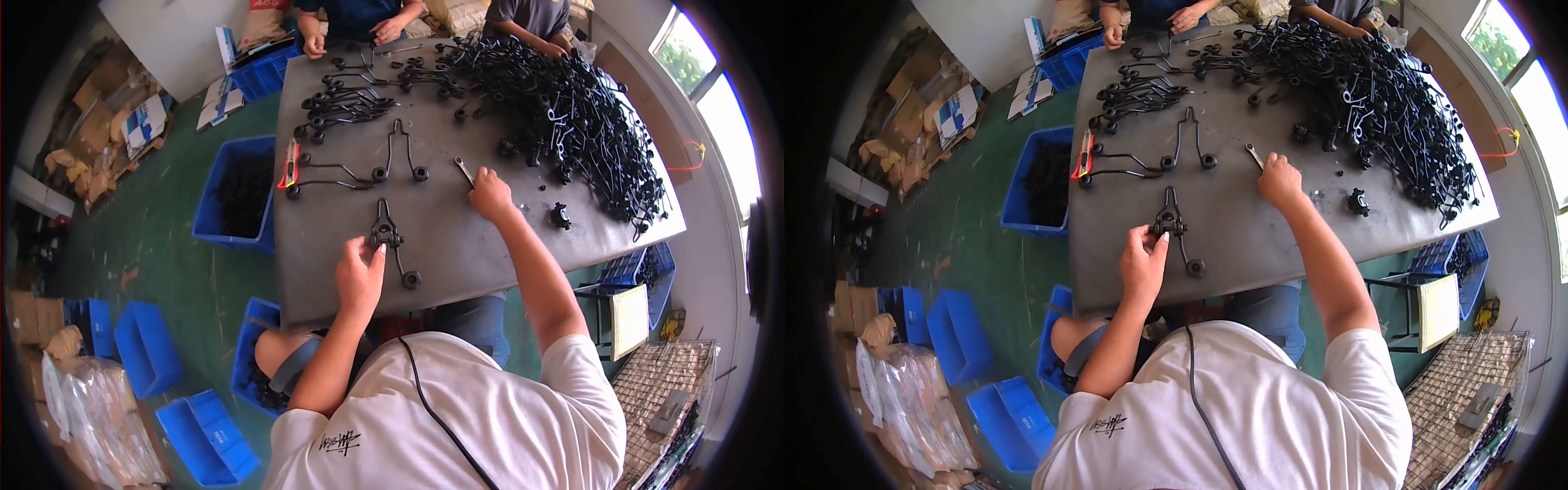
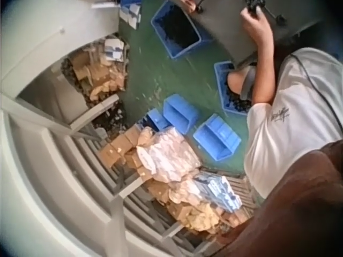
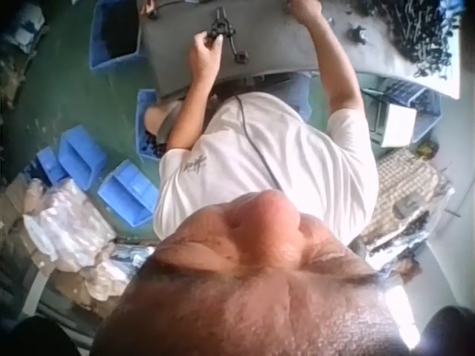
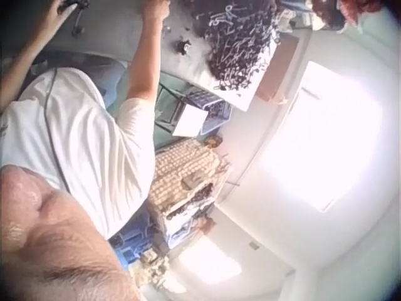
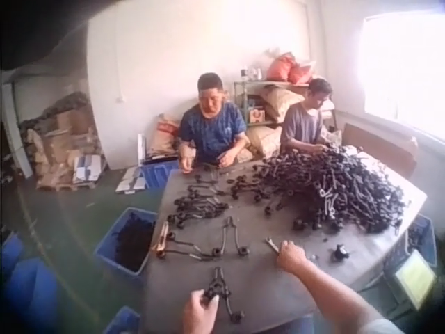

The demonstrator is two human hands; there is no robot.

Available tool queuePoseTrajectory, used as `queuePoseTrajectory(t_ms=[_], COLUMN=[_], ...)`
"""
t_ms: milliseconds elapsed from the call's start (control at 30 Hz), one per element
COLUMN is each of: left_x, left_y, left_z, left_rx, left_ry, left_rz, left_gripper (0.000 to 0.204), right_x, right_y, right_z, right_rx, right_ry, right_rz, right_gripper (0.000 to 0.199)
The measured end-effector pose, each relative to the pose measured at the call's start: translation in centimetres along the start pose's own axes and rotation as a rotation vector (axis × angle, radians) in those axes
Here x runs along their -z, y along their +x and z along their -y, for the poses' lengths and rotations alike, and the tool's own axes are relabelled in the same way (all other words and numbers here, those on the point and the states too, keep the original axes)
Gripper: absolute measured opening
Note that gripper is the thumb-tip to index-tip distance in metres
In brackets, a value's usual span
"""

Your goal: Assembling small black mechanical components at a workshop table.

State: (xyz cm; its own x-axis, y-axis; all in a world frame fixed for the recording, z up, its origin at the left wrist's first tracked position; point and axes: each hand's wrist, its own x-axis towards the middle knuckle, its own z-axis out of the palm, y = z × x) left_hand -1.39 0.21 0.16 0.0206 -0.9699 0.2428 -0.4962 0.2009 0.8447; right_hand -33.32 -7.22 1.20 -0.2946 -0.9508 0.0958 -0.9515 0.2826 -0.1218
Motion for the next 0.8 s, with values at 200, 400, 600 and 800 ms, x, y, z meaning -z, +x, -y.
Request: queuePoseTrajectory(t_ms=[200,400,600,800], left_x=[0.6,0.0,0.5,0.0], left_y=[-0.2,-0.5,-0.8,-1.0], left_z=[0.2,0.5,0.3,0.5], left_rx=[0.021,-0.094,-0.053,-0.08], left_ry=[-0.005,0.028,0.067,0.069], left_rz=[0.005,-0.017,0.011,-0.02], left_gripper=[0.042,0.045,0.048,0.05], right_x=[2.0,0.3,1.7,2.4], right_y=[0.0,-13.4,-16.3,-16.2], right_z=[1.0,6.4,8.9,10.2], right_rx=[0.11,0.109,0.511,0.807], right_ry=[0.298,1.032,0.909,0.469], right_rz=[0.304,0.052,-0.124,-0.265], right_gripper=[0.034,0.007,0.017,0.029])
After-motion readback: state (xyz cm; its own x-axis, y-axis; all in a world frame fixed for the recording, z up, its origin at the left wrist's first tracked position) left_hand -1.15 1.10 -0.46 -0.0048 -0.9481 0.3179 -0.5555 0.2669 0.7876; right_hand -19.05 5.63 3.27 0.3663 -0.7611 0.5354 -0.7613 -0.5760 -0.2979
